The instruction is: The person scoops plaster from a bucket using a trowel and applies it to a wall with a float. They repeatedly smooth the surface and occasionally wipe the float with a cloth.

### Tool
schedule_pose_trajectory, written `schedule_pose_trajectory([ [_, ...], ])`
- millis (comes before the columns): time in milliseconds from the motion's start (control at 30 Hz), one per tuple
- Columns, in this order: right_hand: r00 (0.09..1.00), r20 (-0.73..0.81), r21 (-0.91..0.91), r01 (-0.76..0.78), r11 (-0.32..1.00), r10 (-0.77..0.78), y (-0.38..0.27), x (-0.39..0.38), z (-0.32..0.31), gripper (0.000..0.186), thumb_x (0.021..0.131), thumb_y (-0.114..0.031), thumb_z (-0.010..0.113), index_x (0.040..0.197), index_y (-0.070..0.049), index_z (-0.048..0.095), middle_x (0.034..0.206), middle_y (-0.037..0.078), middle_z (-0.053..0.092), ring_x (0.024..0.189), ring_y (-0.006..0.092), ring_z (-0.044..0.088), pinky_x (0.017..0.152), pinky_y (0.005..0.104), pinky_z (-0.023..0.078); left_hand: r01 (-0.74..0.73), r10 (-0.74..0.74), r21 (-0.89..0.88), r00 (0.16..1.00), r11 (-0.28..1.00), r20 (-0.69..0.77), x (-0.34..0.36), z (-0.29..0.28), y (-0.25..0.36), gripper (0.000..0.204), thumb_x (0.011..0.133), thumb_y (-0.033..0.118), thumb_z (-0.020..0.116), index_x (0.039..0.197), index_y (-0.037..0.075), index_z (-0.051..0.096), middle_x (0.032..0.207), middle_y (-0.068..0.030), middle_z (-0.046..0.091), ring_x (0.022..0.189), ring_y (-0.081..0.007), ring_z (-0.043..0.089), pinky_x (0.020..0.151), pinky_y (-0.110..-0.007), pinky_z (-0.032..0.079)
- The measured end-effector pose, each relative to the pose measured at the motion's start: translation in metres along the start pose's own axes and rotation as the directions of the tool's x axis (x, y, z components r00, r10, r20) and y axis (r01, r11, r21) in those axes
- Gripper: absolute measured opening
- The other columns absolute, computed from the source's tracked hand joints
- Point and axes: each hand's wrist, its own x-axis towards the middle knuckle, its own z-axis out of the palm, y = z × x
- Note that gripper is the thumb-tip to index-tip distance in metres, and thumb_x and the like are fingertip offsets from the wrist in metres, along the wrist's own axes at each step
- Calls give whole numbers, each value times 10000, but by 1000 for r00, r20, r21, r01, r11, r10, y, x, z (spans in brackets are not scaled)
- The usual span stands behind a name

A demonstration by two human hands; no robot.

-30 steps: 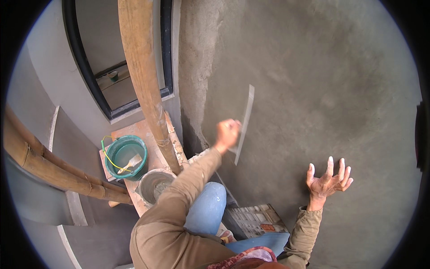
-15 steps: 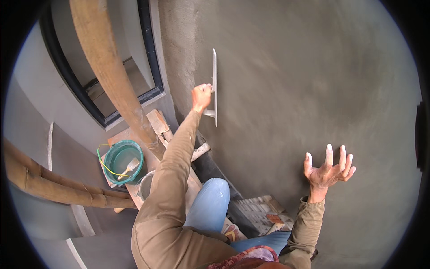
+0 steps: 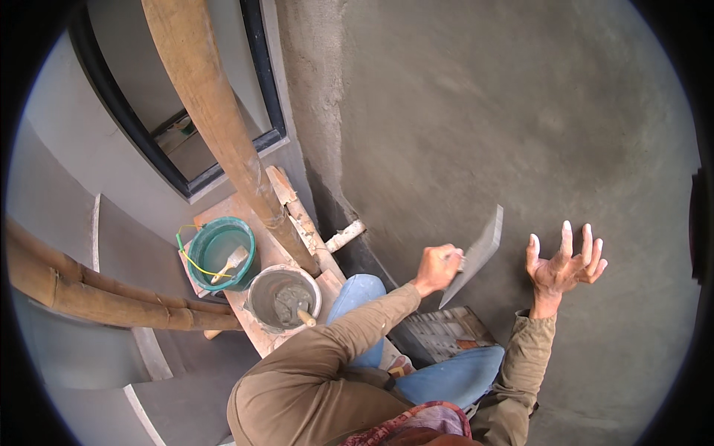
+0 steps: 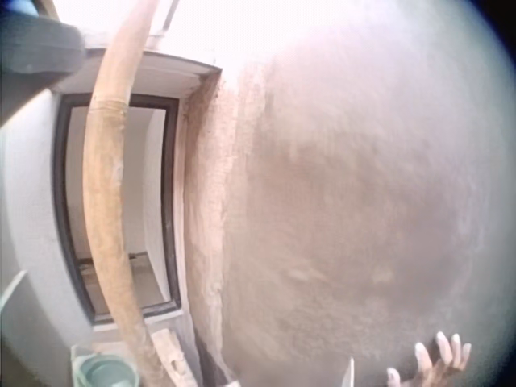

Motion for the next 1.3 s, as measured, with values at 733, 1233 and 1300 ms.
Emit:
schedule_pose_trajectory([
  [733, 1000, 18, -13, -3, 1000, 3, 0, -3, 2, 521, 821, -608, 560, 1190, -242, 587, 1319, 108, 529, 1316, 326, 352, 1161, 492, 94, 285, -110, 254, 836, 924, -538, 225, -241, -166, 382, 879, 322, 597, 721, -26, 617, 573, -153, 567, 589, -174, 588, 600, -401, 453],
  [1233, 1000, 20, 12, -6, 1000, 6, 0, 1, 0, 503, 825, -591, 572, 1187, -242, 598, 1302, 95, 541, 1323, 308, 353, 1166, 473, 90, 19, -19, 2, 995, 1000, -97, 17, -8, -70, 192, 890, 128, 572, 839, -24, 677, 707, -120, 639, 650, -144, 602, 597, -316, 474],
  [1300, 999, 17, 110, 36, 993, -39, 1, 3, -7, 513, 836, -529, 607, 1225, -196, 579, 1349, 111, 506, 1338, 308, 334, 1154, 481, 94, 20, -21, 111, 1000, 994, 9, -14, 15, -57, 220, 919, 142, 552, 831, -24, 667, 657, -91, 589, 608, -128, 538, 581, -316, 454],
])
